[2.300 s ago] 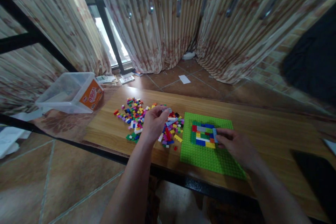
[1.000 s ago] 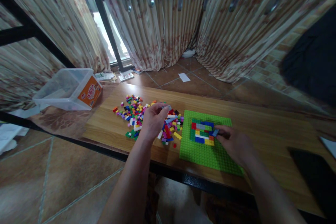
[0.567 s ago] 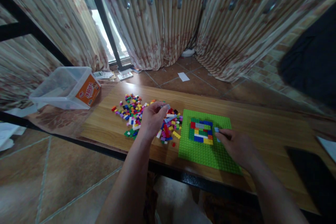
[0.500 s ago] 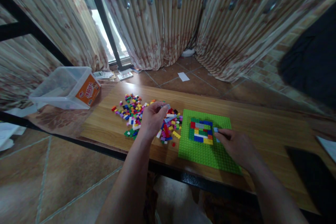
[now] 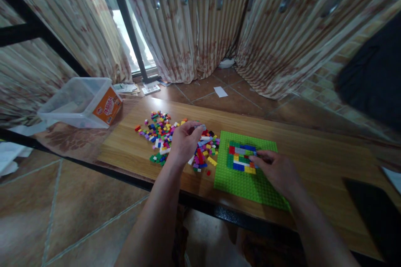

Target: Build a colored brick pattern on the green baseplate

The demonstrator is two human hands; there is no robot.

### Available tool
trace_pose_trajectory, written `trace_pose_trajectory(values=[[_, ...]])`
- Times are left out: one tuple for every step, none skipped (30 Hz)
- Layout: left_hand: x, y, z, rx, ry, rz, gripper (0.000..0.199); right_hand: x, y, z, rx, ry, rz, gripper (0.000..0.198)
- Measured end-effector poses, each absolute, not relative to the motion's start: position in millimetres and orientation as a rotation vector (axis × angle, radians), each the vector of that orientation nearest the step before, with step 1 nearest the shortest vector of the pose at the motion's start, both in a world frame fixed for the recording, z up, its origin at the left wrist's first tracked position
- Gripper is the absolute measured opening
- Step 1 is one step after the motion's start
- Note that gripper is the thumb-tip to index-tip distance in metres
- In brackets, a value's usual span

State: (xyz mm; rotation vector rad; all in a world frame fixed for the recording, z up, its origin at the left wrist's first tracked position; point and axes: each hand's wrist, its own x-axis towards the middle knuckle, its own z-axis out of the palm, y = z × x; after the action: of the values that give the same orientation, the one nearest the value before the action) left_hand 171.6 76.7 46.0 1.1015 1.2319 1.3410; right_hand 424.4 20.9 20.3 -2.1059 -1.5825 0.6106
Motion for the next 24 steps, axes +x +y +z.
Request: trace_pose_trajectory(values=[[171.7,76.5,46.1,1.104,1.232,1.341,0.017,424.0,21.0,20.4,-2.106,-1.578,0.612,0.041],[171.7,76.3,46.4,1.105,1.231,1.34,0.017,423.9,21.1,20.4,-2.108,-1.576,0.61,0.042],[171.8,76.0,46.8,1.105,1.231,1.337,0.017,424.2,21.2,20.3,-2.108,-1.582,0.608,0.043],[171.9,75.7,47.2,1.103,1.232,1.335,0.017,424.9,21.3,20.0,-2.102,-1.594,0.607,0.044],[171.9,75.3,47.7,1.1,1.236,1.331,0.017,426.0,21.4,19.3,-2.089,-1.604,0.619,0.044],[172.0,75.0,48.0,1.095,1.242,1.327,0.017,427.4,21.5,18.4,-2.073,-1.605,0.648,0.044],[172.0,74.8,48.3,1.09,1.248,1.322,0.018,429.0,21.6,17.0,-2.053,-1.592,0.69,0.044],[171.9,74.6,48.4,1.086,1.252,1.319,0.018,430.7,21.7,15.4,-2.032,-1.565,0.738,0.045],[171.8,74.5,48.4,1.082,1.255,1.321,0.018,432.3,21.9,13.6,-2.013,-1.529,0.786,0.046],[171.7,74.5,48.3,1.08,1.255,1.323,0.017,433.8,22.0,11.7,-2.001,-1.491,0.822,0.047],[171.5,74.6,48.2,1.079,1.253,1.325,0.017,435.0,22.2,9.9,-1.992,-1.467,0.841,0.048],[171.4,74.7,47.9,1.081,1.252,1.326,0.017,436.0,22.4,8.1,-1.986,-1.461,0.843,0.047],[171.2,74.9,47.6,1.085,1.252,1.326,0.017,436.6,22.6,6.6,-1.983,-1.467,0.829,0.045],[171.1,75.1,47.4,1.091,1.252,1.325,0.017,437.0,22.9,5.2,-1.983,-1.481,0.806,0.043],[171.0,75.3,47.1,1.098,1.253,1.323,0.017,437.2,23.1,4.2,-1.985,-1.496,0.778,0.041],[170.9,75.5,46.9,1.105,1.253,1.322,0.017,437.1,23.4,3.4,-1.989,-1.505,0.752,0.041],[170.8,75.7,46.9,1.109,1.254,1.322,0.016,436.9,23.7,3.0,-1.996,-1.503,0.732,0.041],[170.7,75.7,47.0,1.11,1.256,1.322,0.016,436.5,24.1,3.0,-2.006,-1.493,0.719,0.041],[170.6,75.6,47.2,1.109,1.257,1.321,0.016,436.1,24.5,3.2,-2.016,-1.482,0.712,0.042],[170.5,75.5,47.5,1.105,1.258,1.32,0.015,435.6,24.9,3.8,-2.022,-1.472,0.708,0.043],[170.4,75.3,47.8,1.1,1.258,1.32,0.015,435.3,25.3,4.5,-2.023,-1.463,0.702,0.044],[170.2,75.0,48.0,1.098,1.258,1.318,0.015,435.0,25.8,5.3,-2.021,-1.459,0.697,0.044],[170.1,74.7,48.2,1.099,1.257,1.317,0.014,434.7,26.2,6.1,-2.015,-1.458,0.693,0.043],[170.0,74.6,48.1,1.105,1.256,1.315,0.014,434.6,26.6,6.9,-2.014,-1.456,0.689,0.043]])
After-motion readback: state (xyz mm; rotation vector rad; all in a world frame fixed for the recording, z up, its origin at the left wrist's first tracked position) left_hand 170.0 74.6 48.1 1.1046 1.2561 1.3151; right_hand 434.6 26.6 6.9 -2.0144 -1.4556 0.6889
